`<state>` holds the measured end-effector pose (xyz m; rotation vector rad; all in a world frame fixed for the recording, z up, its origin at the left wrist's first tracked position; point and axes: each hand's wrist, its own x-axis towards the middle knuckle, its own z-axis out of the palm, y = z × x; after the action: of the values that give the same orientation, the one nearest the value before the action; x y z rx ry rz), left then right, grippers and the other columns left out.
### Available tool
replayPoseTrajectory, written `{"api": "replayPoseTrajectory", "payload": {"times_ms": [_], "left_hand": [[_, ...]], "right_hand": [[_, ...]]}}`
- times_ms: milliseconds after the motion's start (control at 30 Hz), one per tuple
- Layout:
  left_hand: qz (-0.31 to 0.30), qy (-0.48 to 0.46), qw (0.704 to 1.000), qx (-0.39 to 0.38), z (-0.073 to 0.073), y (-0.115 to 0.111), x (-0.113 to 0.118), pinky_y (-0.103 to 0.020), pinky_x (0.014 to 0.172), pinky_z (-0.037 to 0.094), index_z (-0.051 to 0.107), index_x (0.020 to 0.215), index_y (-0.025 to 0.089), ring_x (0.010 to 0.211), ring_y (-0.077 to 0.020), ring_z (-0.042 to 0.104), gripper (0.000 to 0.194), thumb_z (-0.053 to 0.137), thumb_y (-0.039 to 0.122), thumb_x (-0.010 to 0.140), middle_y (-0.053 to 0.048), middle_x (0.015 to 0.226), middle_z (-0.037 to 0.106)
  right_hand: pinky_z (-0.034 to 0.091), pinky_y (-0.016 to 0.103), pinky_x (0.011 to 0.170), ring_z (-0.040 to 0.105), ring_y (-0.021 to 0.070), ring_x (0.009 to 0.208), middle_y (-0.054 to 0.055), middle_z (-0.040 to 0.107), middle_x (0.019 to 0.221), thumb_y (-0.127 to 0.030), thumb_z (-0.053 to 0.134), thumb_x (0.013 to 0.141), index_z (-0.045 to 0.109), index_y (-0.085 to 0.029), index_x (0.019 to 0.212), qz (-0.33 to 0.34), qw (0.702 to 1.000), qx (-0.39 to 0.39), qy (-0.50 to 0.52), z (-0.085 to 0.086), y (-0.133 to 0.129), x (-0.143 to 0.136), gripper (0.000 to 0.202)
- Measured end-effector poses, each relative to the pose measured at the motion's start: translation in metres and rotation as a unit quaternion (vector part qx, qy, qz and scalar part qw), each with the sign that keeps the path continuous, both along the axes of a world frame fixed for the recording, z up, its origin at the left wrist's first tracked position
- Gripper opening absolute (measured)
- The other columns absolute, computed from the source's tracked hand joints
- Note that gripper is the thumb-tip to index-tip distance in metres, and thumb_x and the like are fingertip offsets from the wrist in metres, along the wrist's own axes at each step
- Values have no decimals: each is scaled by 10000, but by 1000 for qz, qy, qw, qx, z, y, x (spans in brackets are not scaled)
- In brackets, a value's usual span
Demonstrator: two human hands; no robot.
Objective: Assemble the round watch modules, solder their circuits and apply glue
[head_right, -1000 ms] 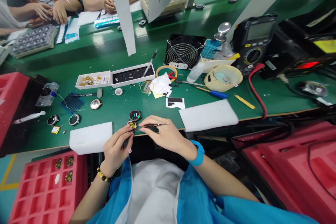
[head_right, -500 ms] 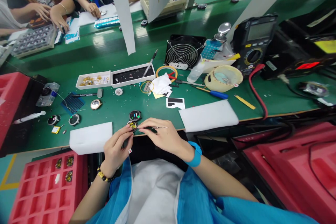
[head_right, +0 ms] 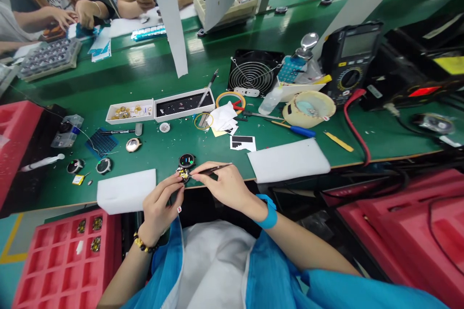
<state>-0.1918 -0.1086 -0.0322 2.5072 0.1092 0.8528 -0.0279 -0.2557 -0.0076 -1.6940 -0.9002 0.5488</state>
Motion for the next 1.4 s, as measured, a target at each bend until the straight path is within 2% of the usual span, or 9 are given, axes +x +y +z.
{"api": "replayPoseTrajectory", "payload": {"times_ms": [200, 333, 533, 733, 900, 1400], "left_hand": [[0, 4, 1000, 1, 2, -1, 2, -349, 1038, 600, 660, 1111, 185, 1178, -215, 699, 259, 661, 36, 899, -94, 1185, 734], [5, 7, 1000, 6, 1, -2, 2, -330, 1033, 595, 656, 1109, 185, 1169, -206, 701, 254, 658, 38, 902, -92, 1170, 732], [12, 7, 1000, 18, -1, -2, 1, -335, 1017, 599, 657, 1112, 190, 1161, -206, 701, 247, 652, 48, 910, -93, 1171, 727], [14, 1, 1000, 16, -2, -2, 0, -332, 1022, 591, 659, 1097, 186, 1160, -204, 701, 242, 664, 44, 902, -88, 1162, 730], [14, 4, 1000, 8, -3, -2, 0, -336, 1013, 595, 660, 1102, 193, 1153, -202, 702, 243, 660, 50, 906, -84, 1162, 730], [12, 13, 1000, 1, 0, -2, 1, -325, 1024, 583, 665, 1096, 189, 1163, -197, 692, 238, 670, 50, 903, -83, 1167, 723]], "right_hand": [[574, 318, 894, 753, 208, 949, -4, 803, 993, -234, 706, 936, 797, -249, 950, 13, 999, 6, 35, 4, 4, -2, 94], [566, 325, 900, 745, 213, 987, -1, 796, 1028, -240, 688, 957, 793, -253, 967, -12, 1000, 6, 7, 1, 9, -4, 107], [561, 326, 915, 739, 206, 1016, -6, 790, 1065, -237, 667, 979, 785, -256, 1002, -2, 998, -17, -60, 0, 9, -8, 122], [586, 284, 900, 736, 183, 1002, 8, 773, 1077, -246, 672, 969, 759, -236, 1057, 21, 999, 13, -28, 6, -1, 0, 124], [570, 281, 916, 728, 175, 1005, 2, 770, 1081, -213, 677, 964, 755, -237, 1063, 42, 998, 17, -32, 5, -9, 3, 129], [564, 286, 934, 727, 168, 1025, -5, 774, 1099, -227, 651, 995, 765, -250, 1050, 56, 996, 72, -16, 0, -8, -2, 129]]}}
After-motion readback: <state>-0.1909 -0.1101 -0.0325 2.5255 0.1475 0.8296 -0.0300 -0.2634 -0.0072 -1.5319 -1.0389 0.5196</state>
